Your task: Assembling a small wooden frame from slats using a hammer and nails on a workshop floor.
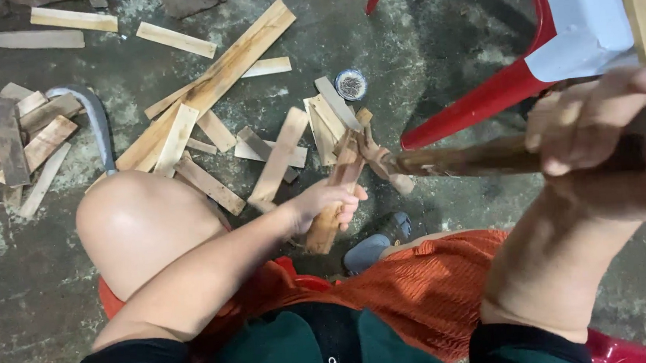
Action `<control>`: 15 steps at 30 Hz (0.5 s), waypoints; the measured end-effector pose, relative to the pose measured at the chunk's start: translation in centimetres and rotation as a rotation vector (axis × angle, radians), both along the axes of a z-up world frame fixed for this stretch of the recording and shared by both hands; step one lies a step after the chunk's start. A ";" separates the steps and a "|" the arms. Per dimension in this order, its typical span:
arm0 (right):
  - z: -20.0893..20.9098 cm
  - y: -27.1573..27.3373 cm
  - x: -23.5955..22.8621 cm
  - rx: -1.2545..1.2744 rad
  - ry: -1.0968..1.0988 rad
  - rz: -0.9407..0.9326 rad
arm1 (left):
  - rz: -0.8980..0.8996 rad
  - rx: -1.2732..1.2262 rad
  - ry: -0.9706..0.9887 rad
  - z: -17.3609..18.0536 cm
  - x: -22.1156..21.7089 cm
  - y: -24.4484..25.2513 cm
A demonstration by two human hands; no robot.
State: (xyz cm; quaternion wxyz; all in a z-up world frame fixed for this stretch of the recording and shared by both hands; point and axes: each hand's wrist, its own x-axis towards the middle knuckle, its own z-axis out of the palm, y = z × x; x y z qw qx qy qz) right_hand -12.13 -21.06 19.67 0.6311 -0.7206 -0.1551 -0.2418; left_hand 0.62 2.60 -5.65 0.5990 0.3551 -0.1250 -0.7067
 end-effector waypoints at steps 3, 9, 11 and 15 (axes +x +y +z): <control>-1.4 -1.9 -1.3 0.080 -0.047 -0.051 | 0.124 0.122 0.491 2.5 -2.9 1.3; -5.1 -2.6 -6.6 0.033 0.009 -0.126 | 0.088 -0.185 0.699 -1.8 -9.6 5.1; -5.6 -1.6 -9.1 0.014 0.051 -0.237 | 0.101 -0.153 0.705 -1.7 -9.7 5.0; -5.7 1.1 -11.0 -0.131 -0.034 -0.304 | 0.157 -0.108 0.663 -1.0 -9.2 3.9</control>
